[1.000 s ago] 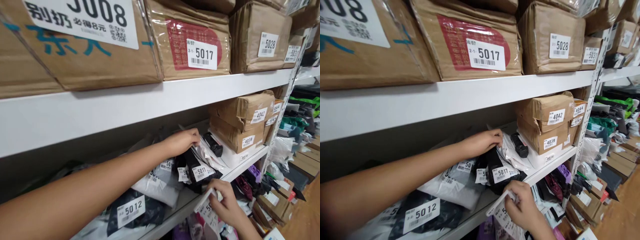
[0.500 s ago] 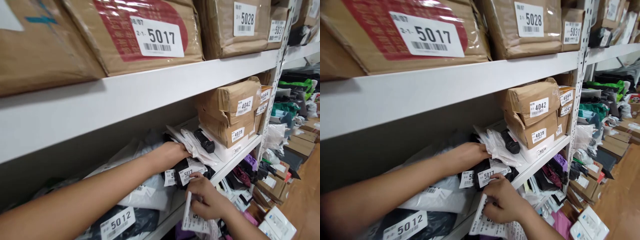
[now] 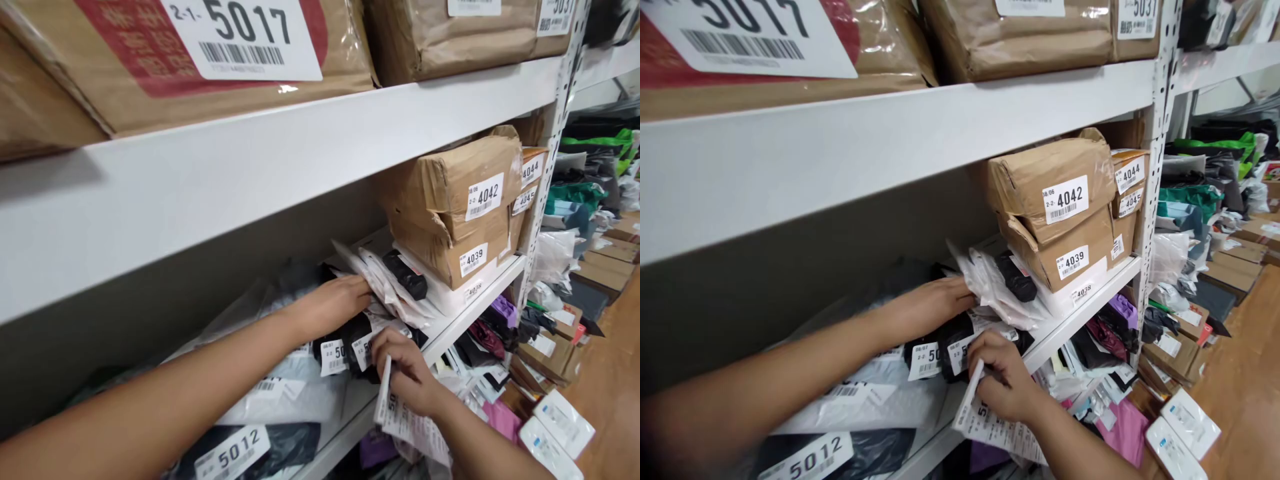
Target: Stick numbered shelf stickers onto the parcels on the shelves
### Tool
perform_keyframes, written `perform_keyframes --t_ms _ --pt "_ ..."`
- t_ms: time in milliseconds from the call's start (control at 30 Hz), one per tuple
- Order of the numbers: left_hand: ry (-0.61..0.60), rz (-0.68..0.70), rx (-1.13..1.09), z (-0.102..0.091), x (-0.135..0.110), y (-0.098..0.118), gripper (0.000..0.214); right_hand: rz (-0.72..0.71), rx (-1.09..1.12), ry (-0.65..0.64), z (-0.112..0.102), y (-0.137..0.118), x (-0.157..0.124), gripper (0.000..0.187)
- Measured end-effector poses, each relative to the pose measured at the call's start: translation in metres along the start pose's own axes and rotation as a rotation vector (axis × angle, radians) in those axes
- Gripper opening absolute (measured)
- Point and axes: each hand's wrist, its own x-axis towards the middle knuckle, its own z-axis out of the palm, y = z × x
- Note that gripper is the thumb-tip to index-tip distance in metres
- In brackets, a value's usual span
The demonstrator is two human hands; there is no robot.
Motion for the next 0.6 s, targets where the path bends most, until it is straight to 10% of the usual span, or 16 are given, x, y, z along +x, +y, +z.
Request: perform_keyframes --t_ms 300,600 --pt "-0.189 0.048 -0.11 -0.024 -0.028 0.01 0.031 0.179 -0.066 0.199 0.007 0.018 -0.008 0.012" --pt "-0.036 -0.035 -0.273 -0.013 -0.028 0.006 0.024 0.257 0.001 0.213 0.003 -0.001 0.006 0.026"
